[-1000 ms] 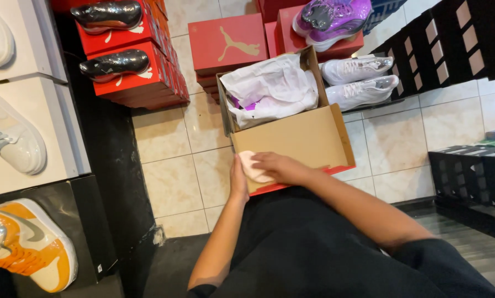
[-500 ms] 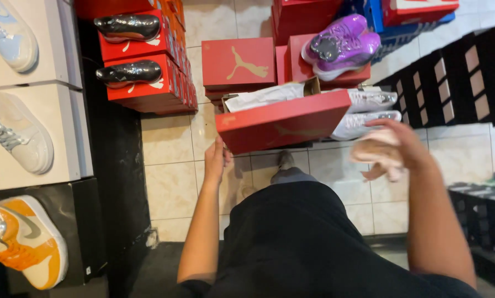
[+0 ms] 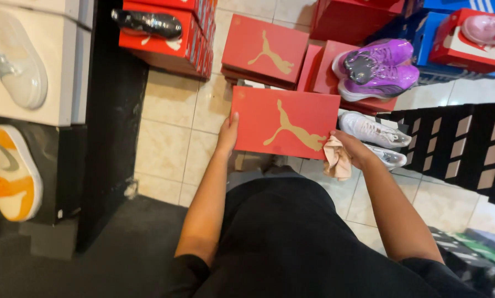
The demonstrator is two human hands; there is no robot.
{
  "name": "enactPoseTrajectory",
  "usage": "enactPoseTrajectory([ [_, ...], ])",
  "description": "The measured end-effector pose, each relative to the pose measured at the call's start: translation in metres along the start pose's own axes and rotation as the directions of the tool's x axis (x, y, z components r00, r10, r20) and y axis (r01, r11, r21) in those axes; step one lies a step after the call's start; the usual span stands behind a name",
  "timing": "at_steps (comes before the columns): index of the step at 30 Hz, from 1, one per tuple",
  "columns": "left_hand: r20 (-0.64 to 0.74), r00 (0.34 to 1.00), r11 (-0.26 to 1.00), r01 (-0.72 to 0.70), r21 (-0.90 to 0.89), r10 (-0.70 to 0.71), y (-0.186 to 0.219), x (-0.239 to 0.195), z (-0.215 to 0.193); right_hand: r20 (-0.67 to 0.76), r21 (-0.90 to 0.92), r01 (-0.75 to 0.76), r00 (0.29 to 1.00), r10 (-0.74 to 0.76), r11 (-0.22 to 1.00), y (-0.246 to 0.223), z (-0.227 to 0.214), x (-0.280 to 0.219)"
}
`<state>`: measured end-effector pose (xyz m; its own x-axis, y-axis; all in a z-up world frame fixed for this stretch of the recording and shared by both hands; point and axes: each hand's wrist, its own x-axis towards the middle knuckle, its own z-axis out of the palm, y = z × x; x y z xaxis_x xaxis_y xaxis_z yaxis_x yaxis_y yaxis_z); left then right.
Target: Cleaning shoes with a cloth and organizing shoe boxes in a warehouse
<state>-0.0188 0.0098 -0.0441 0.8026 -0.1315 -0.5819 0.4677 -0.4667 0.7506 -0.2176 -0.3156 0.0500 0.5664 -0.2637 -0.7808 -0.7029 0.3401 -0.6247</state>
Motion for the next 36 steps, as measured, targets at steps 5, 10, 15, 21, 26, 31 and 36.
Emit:
enactPoseTrajectory([
  [5, 0.063, 0.998, 1.000, -0.013, -0.017, 0.014, 0.022, -0.017, -0.026, 0.039, 0.004, -0.063, 0.997, 0.063, 0.998, 0.026, -0.004, 0.025],
  [10, 0.053, 0.998, 0.976, -0.031, -0.214, 0.043, 0.014, -0.038, -0.132, 0.133, 0.009, -0.064, 0.989, 0.062, 0.998, 0.032, 0.061, -0.001],
  [15, 0.058, 0.998, 0.952, 0.040, -0.303, -0.023, -0.070, -0.007, -0.262, 0.182, 0.041, -0.134, 0.975, 0.125, 0.990, 0.008, 0.221, -0.034],
  [21, 0.034, 0.995, 0.958, 0.095, -0.272, -0.089, -0.142, 0.062, -0.377, 0.180, -0.025, -0.101, 0.978, 0.104, 0.995, 0.035, 0.379, 0.011],
  [26, -0.086, 0.981, 0.803, 0.089, -0.589, -0.172, -0.198, 0.129, -0.398, 0.079, 0.118, -0.083, 0.994, 0.074, 0.990, 0.083, 0.441, 0.114],
  [31, -0.046, 0.922, 0.633, 0.227, -0.740, -0.383, -0.278, 0.237, -0.359, 0.076, 0.117, -0.034, 0.997, 0.025, 0.993, 0.169, 0.479, 0.261],
  [36, -0.100, 0.876, 0.526, 0.189, -0.829, -0.473, -0.394, 0.371, -0.321, 0.115, -0.041, 0.056, 0.992, -0.051, 0.998, 0.185, 0.508, 0.396],
])
